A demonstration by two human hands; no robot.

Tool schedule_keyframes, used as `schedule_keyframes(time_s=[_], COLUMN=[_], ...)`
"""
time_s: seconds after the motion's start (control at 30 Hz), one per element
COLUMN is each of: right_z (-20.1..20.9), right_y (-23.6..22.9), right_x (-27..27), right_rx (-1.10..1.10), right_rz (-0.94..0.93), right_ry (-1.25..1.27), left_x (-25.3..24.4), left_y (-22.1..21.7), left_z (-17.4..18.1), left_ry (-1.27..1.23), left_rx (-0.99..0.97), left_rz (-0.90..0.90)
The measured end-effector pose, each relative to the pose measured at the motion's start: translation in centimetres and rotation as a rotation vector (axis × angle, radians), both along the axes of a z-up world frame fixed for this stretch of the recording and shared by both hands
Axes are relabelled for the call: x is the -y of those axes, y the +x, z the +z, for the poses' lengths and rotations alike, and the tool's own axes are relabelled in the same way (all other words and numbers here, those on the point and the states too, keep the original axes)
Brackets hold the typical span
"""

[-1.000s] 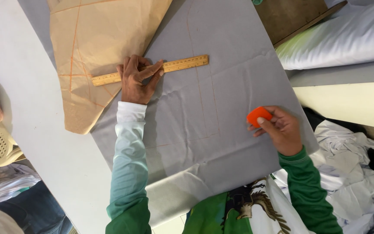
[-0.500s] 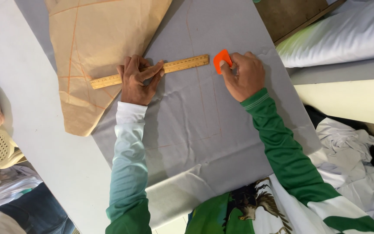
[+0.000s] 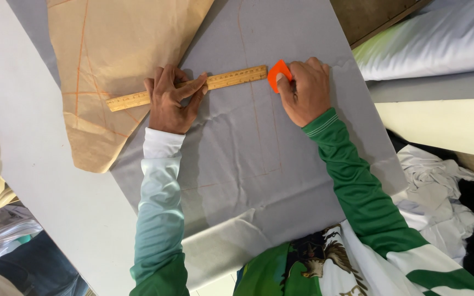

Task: The person marks a large piece of grey fabric using a wooden ruler and an orange tailor's chalk. They then place a brown paper pattern on top of the fabric and use large scissors to cut the fabric along the pattern's outline.

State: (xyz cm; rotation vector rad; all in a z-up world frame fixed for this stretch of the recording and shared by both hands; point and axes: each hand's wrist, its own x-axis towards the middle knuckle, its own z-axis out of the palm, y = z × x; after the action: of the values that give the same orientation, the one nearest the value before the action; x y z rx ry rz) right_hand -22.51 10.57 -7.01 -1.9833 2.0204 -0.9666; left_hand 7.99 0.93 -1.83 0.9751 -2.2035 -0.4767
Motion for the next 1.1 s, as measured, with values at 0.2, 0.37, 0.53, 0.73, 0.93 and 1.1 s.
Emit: schedule_keyframes(time_s=[0.2, 0.37, 0.53, 0.73, 0.93, 1.1], right_z=[1.8, 3.2, 3.0, 4.2, 10.3, 14.8], right_y=[0.9, 1.4, 1.4, 2.5, -1.3, -2.3], right_x=[0.2, 0.5, 0.6, 1.2, -1.8, -6.6], right_rx=[-0.023, -0.195, -0.184, -0.363, -0.359, 0.163], right_rz=[0.041, 0.1, 0.118, 0.148, 0.092, -0.049], right_ry=[-0.047, -0.092, -0.093, -0.1, -0.07, -0.076], left_x=[0.1, 0.1, 0.0, -0.4, -0.6, -0.6], left_y=[0.1, -0.1, -0.2, -0.4, -0.5, 0.0], left_z=[-0.4, 0.2, 0.9, 0.6, 0.2, 2.8], left_ry=[0.012, 0.035, 0.037, 0.025, 0.003, -0.13], left_rx=[-0.008, 0.009, 0.018, 0.039, 0.044, 0.025], left_rz=[0.011, 0.009, 0.003, 0.048, 0.098, 0.174])
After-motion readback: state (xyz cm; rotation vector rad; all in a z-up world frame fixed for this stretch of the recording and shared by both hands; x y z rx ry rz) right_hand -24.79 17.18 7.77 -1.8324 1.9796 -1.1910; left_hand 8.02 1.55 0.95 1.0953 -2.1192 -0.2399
